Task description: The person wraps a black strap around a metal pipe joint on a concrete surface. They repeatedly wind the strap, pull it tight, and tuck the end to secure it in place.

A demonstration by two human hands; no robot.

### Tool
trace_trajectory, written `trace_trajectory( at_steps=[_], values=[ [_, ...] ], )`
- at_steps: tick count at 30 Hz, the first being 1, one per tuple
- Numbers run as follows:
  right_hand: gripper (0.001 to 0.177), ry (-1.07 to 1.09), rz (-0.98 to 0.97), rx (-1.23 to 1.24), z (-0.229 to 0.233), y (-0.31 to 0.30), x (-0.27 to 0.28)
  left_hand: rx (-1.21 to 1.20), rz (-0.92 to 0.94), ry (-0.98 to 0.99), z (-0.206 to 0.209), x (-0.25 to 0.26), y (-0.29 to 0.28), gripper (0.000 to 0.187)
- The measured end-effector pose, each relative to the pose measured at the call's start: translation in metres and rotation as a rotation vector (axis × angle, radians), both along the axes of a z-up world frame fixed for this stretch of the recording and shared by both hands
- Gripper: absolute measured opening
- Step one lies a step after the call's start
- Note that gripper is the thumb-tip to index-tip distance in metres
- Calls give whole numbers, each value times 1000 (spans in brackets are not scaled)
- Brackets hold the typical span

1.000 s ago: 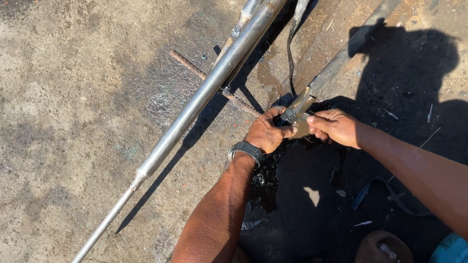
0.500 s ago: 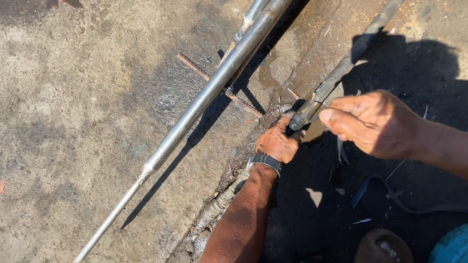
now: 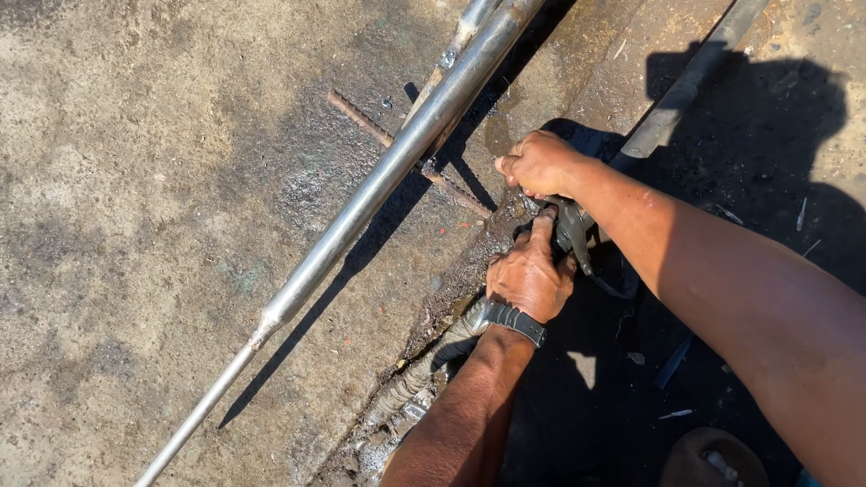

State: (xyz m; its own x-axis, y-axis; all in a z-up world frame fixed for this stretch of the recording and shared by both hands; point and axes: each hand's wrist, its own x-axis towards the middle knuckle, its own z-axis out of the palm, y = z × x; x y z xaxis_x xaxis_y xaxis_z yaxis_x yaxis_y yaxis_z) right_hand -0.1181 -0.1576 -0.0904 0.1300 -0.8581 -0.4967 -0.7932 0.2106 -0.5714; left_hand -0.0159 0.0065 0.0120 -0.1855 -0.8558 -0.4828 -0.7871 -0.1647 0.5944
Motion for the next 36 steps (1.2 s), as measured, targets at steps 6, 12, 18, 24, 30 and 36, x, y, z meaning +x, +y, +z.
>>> trace_trajectory(
  at_steps=[6,12,18,24,30,36],
  values=[
    [34,-162,-78,33,51,12,8,0,-53,31,-9,3,-5,75],
    [37,-156,-69,-42,33,9,19,-16,-32,91,-13,7,-3,76],
    [34,-105,-33,21,58,8,2,-33,-70,-25,-53,5,-8,74],
    [34,496,580,106,140,11,-49,-18,-50,17,-96,4,-18,70],
    [73,703,688,486,176,33,-118,23,-65,92,-40,9,-19,70],
    [58,831,646,241,184,11,-67,33,-82,75,-26,13,-18,82]
  ],
)
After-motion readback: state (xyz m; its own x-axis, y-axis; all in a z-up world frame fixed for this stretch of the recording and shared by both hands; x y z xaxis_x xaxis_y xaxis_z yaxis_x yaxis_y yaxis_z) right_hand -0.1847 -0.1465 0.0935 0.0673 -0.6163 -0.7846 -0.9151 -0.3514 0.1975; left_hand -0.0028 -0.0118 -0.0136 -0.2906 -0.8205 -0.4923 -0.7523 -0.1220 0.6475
